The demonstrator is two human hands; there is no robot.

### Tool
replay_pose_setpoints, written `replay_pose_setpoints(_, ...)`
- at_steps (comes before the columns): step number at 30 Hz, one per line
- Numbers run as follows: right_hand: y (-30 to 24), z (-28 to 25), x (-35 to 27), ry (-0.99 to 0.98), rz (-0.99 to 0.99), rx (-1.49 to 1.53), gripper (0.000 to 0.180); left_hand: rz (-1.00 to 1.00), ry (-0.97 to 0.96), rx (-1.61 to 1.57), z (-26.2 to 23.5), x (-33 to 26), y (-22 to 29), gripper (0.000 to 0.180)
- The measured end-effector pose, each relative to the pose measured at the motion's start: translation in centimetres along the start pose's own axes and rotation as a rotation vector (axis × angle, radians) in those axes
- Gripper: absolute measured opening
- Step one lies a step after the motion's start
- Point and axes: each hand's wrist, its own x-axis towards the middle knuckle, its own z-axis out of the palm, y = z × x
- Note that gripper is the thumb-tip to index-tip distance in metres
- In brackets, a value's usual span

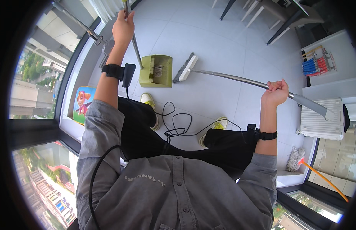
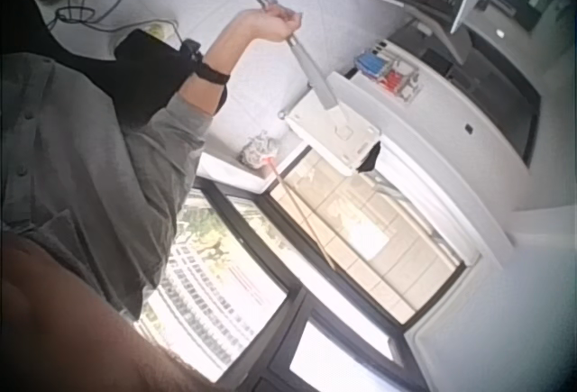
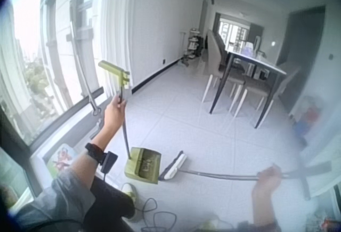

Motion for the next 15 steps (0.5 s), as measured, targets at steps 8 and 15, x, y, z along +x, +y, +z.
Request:
replay_pose_setpoints(8, -1.9, 0.7, -0.6, -0.204, 0.004, -0.082, 0.031, 0.015, 0.008, 0.05, 0.2, -0.4, -0.1, 0.036)
replay_pose_setpoints(15, -5.8, -1.4, 3.8, -0.37, -0.081, -0.038, 0.027, 0.008, -0.022, -0.02, 0.1, -1.0, 0.6, 0.038)
